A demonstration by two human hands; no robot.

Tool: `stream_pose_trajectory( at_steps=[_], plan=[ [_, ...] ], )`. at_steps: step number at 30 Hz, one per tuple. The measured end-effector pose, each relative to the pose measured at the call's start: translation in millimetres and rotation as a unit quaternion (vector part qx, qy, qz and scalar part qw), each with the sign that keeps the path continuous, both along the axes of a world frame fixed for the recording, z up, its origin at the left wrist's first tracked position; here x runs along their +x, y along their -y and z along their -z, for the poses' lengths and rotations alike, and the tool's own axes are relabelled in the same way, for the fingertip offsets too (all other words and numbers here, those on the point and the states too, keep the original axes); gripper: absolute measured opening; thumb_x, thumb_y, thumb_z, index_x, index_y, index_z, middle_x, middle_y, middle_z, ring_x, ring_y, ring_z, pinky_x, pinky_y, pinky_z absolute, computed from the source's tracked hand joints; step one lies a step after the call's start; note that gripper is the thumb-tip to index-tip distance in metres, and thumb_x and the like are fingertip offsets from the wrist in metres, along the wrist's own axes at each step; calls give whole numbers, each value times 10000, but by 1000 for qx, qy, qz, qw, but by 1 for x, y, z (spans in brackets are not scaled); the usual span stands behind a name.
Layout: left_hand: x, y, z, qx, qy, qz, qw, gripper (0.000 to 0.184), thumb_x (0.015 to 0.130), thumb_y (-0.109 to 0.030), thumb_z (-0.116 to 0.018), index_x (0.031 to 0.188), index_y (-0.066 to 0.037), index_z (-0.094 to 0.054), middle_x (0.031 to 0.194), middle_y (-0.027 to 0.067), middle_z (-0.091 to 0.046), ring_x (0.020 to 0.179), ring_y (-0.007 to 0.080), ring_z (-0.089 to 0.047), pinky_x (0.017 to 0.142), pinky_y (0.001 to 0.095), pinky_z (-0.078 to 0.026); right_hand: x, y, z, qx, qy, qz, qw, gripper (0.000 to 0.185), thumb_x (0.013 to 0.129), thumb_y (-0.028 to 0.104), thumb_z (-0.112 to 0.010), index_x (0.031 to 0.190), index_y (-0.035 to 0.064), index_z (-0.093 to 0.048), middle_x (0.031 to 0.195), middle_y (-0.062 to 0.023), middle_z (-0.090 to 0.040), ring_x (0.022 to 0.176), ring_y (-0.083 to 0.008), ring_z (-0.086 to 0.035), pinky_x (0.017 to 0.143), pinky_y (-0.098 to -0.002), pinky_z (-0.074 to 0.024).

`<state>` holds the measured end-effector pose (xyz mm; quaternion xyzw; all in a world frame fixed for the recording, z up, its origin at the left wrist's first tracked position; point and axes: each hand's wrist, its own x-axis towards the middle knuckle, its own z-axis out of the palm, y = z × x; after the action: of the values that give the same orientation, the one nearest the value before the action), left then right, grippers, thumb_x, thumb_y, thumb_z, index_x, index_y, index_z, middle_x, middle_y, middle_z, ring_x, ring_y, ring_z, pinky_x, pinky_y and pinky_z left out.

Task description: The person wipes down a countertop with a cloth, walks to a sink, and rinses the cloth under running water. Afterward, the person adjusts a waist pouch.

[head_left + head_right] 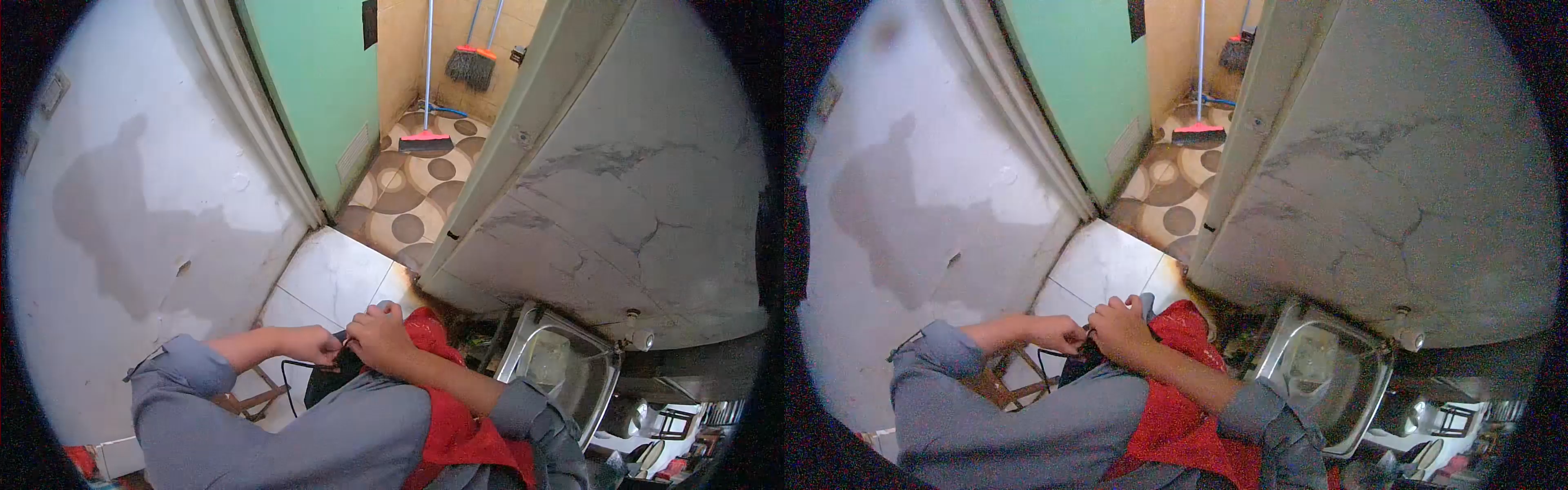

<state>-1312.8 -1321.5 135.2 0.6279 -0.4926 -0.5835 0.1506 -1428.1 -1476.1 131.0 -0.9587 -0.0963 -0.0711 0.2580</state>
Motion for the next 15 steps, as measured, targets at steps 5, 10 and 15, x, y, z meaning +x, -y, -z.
stream_pose_trajectory(
  at_steps=[5,10,15],
  plan=[
    [10,-4,5,59,-104,36,992,211,790,-172,-518,673,0,-481,556,42,-460,554,119,-397,538,320,-353,-1,0,-5,-52,18,14,998,103,640,210,-618,692,128,-583,729,-9,-549,794,-191,-497,731,-413,-319],
    [15,-3,-1,85,-164,77,980,210,791,-153,-520,659,3,-473,550,-18,-439,573,86,-371,545,296,-339,-1,0,-11,-48,26,0,998,112,628,202,-610,689,117,-572,735,-23,-539,780,-200,-493,719,-415,-325],
    [15,1,-5,134,-186,96,969,250,763,-180,-618,637,-9,-486,568,-43,-461,588,67,-366,563,277,-340,2,-1,-6,-43,74,2,996,108,618,203,-596,674,121,-551,730,-20,-510,760,-199,-484,706,-411,-330]
  ],
)
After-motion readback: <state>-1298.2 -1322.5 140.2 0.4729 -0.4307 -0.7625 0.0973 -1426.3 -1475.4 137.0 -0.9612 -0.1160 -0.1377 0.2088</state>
